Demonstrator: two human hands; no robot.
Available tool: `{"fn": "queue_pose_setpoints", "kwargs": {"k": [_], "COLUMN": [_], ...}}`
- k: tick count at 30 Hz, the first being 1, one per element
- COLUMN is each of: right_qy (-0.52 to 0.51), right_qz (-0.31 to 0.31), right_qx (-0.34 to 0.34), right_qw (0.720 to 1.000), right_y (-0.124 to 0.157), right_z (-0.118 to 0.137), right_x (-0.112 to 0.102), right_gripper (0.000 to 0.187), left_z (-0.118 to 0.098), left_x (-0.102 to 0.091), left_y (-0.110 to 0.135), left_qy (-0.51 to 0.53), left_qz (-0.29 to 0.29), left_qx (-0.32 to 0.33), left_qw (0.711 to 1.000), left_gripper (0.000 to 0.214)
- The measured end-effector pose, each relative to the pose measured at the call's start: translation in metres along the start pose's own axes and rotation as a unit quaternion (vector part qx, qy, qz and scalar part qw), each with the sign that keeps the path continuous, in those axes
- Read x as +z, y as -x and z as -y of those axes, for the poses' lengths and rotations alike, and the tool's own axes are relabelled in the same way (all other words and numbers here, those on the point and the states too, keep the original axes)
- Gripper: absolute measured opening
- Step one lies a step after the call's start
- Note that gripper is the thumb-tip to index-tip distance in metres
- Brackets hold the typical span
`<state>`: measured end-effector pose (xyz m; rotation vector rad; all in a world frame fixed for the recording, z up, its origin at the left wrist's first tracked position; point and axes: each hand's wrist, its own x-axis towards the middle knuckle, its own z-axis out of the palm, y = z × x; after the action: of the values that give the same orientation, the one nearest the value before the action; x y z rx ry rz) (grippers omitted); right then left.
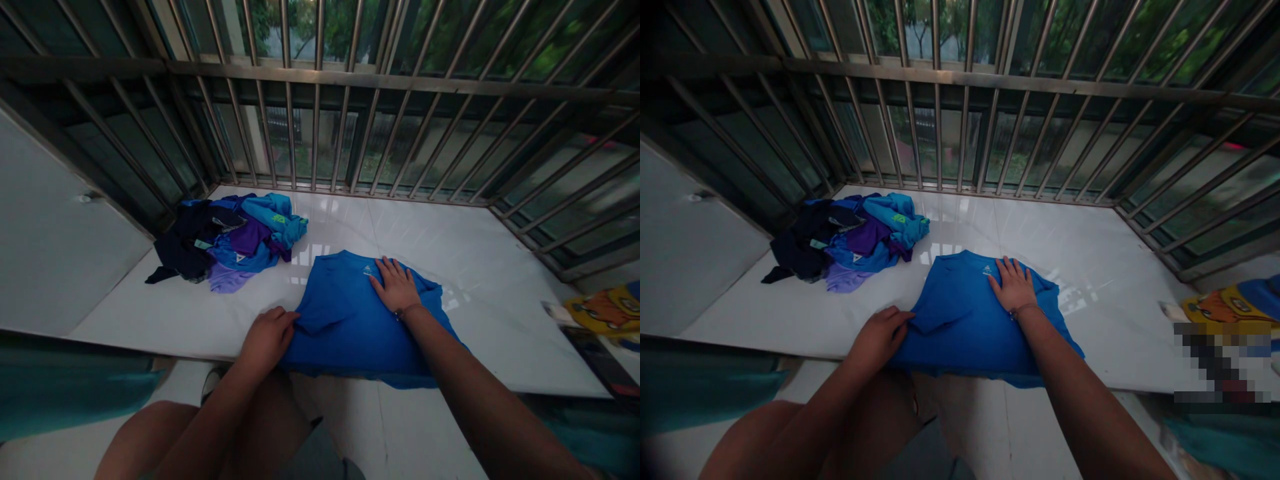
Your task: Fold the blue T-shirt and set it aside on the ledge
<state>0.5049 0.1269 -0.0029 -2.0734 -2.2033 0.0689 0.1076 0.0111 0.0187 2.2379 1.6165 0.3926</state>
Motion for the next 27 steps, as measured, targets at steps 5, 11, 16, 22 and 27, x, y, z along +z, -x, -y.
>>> {"fn": "queue_pose_setpoints", "kwargs": {"k": [5, 11, 16, 22, 27], "right_qy": [-0.005, 0.025, 0.026, -0.003, -0.048], "right_qz": [-0.003, 0.024, 0.009, 0.079, 0.118], "right_qx": [0.001, 0.001, -0.005, 0.07, 0.057], "right_qw": [1.0, 0.999, 1.0, 0.994, 0.99], "right_y": [0.0, -0.001, -0.014, -0.02, -0.018], "right_z": [-0.002, 0.007, -0.03, -0.123, -0.142], "right_x": [0.002, -0.005, -0.035, -0.069, -0.065], "right_gripper": [0.078, 0.075, 0.062, 0.043, 0.029], "left_z": [0.001, -0.026, -0.049, -0.035, -0.023], "left_x": [-0.007, -0.015, -0.022, -0.02, -0.018], "left_y": [0.001, -0.077, -0.175, -0.233, -0.247], "left_qy": [0.035, -0.003, -0.077, -0.066, -0.046], "left_qz": [-0.034, -0.049, 0.028, 0.097, 0.135], "left_qx": [-0.001, 0.001, -0.073, -0.073, -0.057], "left_qw": [0.999, 0.999, 0.994, 0.99, 0.988], "left_gripper": [0.035, 0.031, 0.046, 0.036, 0.013]}}
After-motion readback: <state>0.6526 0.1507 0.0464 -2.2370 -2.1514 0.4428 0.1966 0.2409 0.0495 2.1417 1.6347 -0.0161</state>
